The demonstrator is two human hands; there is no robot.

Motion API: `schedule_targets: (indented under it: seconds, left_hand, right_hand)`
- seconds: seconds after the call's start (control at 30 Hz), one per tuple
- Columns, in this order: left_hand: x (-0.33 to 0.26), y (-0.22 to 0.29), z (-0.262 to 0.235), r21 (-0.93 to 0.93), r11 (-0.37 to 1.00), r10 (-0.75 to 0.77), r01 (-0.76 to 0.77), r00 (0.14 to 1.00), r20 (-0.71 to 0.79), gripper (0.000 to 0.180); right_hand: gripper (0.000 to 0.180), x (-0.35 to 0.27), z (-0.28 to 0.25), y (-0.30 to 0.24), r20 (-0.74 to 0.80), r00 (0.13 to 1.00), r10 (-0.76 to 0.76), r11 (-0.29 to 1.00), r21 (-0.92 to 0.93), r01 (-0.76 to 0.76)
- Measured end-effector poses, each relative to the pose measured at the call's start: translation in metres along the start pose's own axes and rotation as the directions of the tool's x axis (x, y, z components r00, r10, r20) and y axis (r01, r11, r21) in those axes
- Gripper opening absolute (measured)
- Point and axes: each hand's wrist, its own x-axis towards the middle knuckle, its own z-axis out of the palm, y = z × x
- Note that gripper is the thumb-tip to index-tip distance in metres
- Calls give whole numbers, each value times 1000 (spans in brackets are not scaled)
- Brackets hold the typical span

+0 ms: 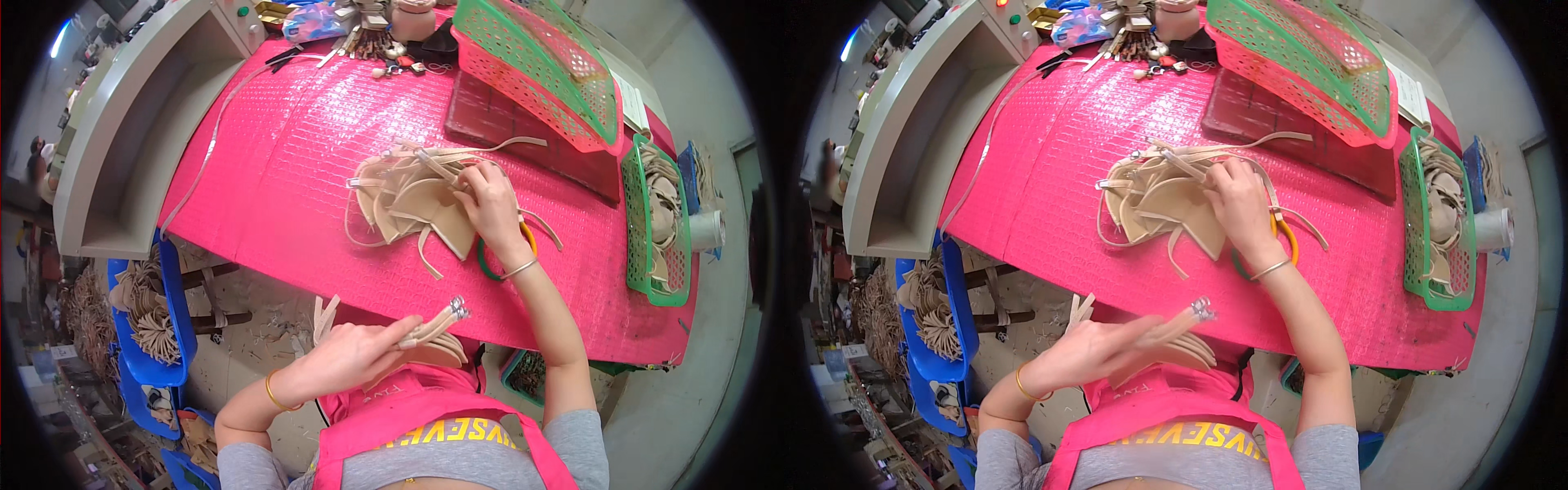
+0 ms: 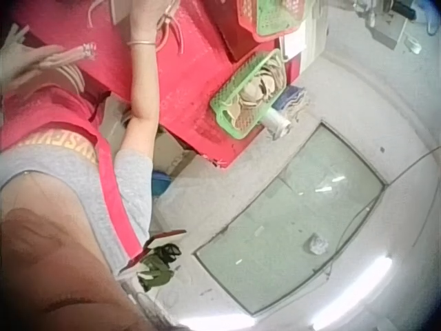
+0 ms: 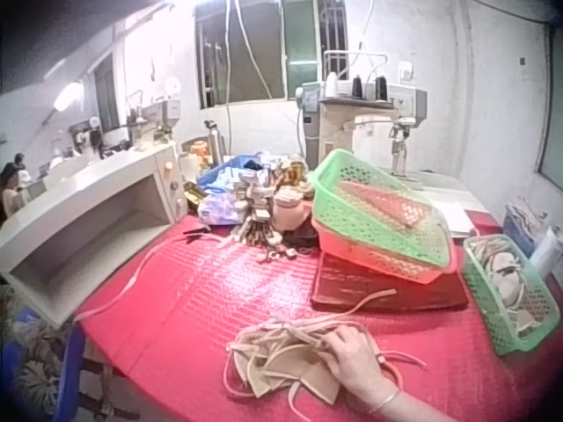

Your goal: Manually assemble and organize beige shoe lining or insole components at a workstation.

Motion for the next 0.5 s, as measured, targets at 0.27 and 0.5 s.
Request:
schedule_targets:
  seconds: [0.27, 0.5]
  left_hand:
    - [-26, -15, 7, -8, 998, -60, 60, 997, 38, 45]
    - [-46, -24, 4, 40, 998, -39, 40, 999, -22, 45]
  right_hand:
    - [27, -2, 2, -9, -70, 990, -125, 982, -149, 114]
    - [27, 3, -87, -33, 410, 906, -108, 958, 286, -16]
